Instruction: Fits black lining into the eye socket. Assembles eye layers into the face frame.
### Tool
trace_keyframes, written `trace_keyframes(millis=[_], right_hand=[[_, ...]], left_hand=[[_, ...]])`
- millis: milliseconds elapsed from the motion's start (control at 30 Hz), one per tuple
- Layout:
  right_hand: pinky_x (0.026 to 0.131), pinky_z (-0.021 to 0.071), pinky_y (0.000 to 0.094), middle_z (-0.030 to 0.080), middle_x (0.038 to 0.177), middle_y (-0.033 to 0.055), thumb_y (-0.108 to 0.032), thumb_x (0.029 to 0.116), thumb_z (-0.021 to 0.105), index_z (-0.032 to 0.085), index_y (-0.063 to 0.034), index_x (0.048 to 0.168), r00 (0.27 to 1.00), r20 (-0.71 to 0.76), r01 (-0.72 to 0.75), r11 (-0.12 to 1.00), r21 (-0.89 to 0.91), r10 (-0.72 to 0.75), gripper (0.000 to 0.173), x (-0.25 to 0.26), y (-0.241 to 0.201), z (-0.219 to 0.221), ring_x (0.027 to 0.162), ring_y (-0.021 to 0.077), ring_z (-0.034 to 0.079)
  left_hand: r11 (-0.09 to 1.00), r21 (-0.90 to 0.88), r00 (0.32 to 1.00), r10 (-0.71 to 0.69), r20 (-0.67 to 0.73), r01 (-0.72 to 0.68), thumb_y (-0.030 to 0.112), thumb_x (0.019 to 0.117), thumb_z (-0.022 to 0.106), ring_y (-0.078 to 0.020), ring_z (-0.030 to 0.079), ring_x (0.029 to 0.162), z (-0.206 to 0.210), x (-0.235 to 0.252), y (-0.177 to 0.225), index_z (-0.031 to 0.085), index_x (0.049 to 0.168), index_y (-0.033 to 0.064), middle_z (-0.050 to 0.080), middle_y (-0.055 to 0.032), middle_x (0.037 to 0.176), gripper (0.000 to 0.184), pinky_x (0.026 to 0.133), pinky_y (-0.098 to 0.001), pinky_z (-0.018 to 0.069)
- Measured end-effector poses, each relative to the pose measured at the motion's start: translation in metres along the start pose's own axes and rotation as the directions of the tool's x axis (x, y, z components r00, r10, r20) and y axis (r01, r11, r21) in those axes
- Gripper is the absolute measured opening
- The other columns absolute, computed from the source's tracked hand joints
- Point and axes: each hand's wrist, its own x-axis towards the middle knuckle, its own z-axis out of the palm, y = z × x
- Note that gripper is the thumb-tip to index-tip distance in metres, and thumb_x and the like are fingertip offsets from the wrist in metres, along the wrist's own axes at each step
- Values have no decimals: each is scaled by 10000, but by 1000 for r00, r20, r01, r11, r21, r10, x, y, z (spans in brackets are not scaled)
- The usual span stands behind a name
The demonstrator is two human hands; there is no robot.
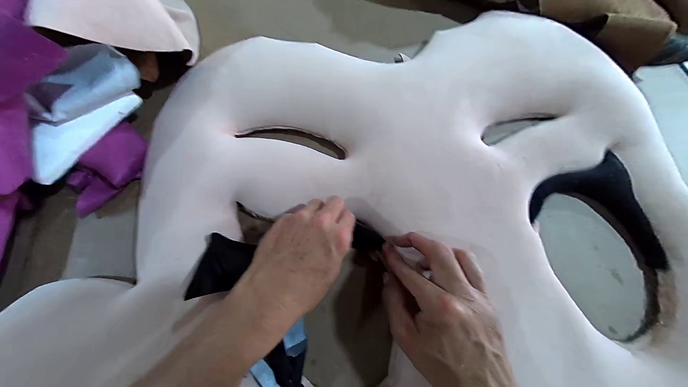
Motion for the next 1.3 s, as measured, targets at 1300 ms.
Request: trace_keyframes(millis=[1300], right_hand=[[802,554,492,662,1187,126,-234,876,641,711,-130,1235,948,-5,309,914,264,-319,380,69,-30,25,1069,345,630]], left_hand=[[126,-814,278,-960,45,567,149,961,689,-146,697,1021,-40,-63,15,527,1366,102,686,-62,1188,438,852,-350,596]])
